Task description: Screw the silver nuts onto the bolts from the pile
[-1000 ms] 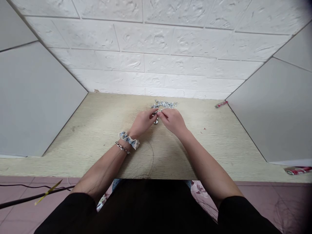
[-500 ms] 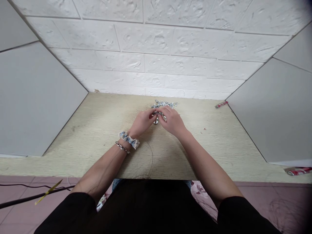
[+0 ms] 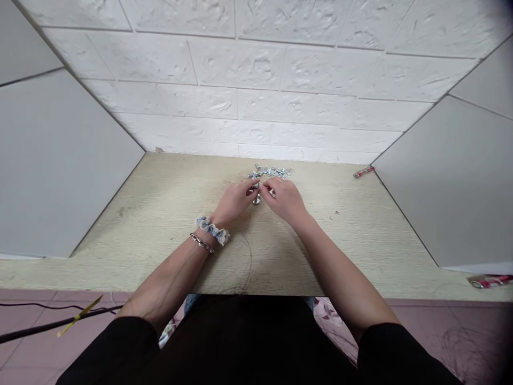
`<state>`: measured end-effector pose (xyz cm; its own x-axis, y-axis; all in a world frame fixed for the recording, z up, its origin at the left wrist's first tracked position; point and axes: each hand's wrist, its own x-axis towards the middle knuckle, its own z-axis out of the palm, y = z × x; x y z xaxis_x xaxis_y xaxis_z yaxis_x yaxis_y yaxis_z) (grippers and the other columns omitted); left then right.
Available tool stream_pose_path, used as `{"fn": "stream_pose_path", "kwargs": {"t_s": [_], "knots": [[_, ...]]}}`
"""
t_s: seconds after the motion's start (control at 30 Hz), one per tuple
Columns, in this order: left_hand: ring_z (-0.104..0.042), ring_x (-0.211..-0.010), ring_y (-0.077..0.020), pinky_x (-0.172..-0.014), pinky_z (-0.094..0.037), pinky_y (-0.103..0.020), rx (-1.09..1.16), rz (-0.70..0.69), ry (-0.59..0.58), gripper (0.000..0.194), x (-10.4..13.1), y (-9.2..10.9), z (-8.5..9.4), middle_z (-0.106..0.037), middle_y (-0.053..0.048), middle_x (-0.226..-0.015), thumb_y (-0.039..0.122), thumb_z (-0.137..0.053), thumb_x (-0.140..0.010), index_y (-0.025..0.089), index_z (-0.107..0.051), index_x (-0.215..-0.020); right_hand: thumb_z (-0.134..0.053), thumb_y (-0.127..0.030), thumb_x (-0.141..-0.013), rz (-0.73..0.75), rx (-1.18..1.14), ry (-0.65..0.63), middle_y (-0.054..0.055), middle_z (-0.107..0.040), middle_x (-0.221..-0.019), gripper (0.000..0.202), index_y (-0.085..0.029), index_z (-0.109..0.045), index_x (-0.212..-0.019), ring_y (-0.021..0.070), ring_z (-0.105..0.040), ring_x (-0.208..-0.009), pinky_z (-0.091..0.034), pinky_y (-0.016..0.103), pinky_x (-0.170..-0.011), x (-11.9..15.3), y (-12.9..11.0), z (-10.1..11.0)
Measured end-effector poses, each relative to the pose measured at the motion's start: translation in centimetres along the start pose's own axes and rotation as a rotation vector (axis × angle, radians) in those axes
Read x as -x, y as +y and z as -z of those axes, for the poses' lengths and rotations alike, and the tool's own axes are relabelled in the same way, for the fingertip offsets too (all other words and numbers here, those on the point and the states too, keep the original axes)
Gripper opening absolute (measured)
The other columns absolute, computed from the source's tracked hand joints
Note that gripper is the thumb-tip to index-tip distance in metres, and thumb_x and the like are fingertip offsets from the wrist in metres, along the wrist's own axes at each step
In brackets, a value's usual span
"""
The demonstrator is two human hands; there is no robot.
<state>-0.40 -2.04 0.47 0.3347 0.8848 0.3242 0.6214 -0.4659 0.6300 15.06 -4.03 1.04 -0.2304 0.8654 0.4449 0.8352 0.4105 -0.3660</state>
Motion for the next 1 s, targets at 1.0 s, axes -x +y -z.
{"fn": "stream_pose_path", "kwargs": {"t_s": [1.0], "knots": [[-0.059,-0.067,-0.0113,-0.066,-0.043,-0.021,0.005,-0.056,-0.062,0.03,0.15,0.21,0.22,-0.07,0.0,-0.076,0.024,-0.051,-0.086,0.022,-0.067,-0.112,-0.042,-0.03,-0.092,-0.036,-0.02,-0.05,0.004,-0.068,-0.083,0.022,-0.02,-0.06,-0.084,0.018,-0.059,-0.074,-0.04,0.034,-0.077,0.01,-0.17,-0.25]]}}
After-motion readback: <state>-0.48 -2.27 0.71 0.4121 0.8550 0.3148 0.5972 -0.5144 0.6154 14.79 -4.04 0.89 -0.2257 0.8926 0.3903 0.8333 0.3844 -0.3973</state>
